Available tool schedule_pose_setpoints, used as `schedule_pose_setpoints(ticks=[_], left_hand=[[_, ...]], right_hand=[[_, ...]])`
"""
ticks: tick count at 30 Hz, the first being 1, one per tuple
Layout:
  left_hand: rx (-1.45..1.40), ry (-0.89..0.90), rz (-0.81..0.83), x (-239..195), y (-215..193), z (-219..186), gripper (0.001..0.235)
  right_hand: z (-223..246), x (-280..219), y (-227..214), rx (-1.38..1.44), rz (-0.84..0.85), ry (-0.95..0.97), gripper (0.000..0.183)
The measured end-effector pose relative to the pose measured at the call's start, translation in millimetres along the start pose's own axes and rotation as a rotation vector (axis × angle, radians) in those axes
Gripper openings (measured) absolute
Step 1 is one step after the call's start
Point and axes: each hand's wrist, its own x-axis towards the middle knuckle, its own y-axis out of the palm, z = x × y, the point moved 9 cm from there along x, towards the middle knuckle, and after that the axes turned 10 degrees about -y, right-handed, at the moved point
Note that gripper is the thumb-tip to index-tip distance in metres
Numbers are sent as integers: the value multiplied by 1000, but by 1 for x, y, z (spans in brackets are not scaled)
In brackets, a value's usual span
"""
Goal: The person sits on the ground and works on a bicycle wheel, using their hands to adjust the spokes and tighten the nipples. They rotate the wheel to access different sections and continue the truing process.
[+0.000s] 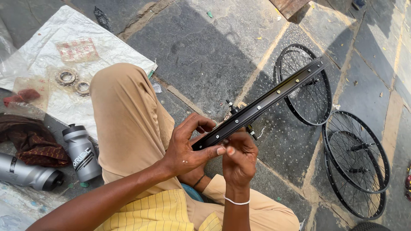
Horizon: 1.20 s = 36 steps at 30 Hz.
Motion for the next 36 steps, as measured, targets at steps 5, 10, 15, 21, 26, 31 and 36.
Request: schedule_pose_setpoints(ticks=[5,10,15,21,26,31,36], left_hand=[[-61,36,85,-3,9,-2,58],[47,-11,72,-5,11,5,53],[-58,-9,75,-4,10,0,59],[274,217,30,15,21,-40,57],[306,50,112,21,27,-24,44],[179,21,78,-2,9,-2,44],[50,50,-2,-7,1,6,46]], right_hand=[[10,-3,-8,-594,-85,-115,34],[2,-3,10,-504,10,-2,45],[33,-10,14,-640,85,-210,36],[15,-5,-7,-573,-8,-58,35],[30,-8,-4,-658,-182,-313,34],[-2,-6,-5,-515,-141,-66,36],[-5,9,10,-496,224,-16,43]])
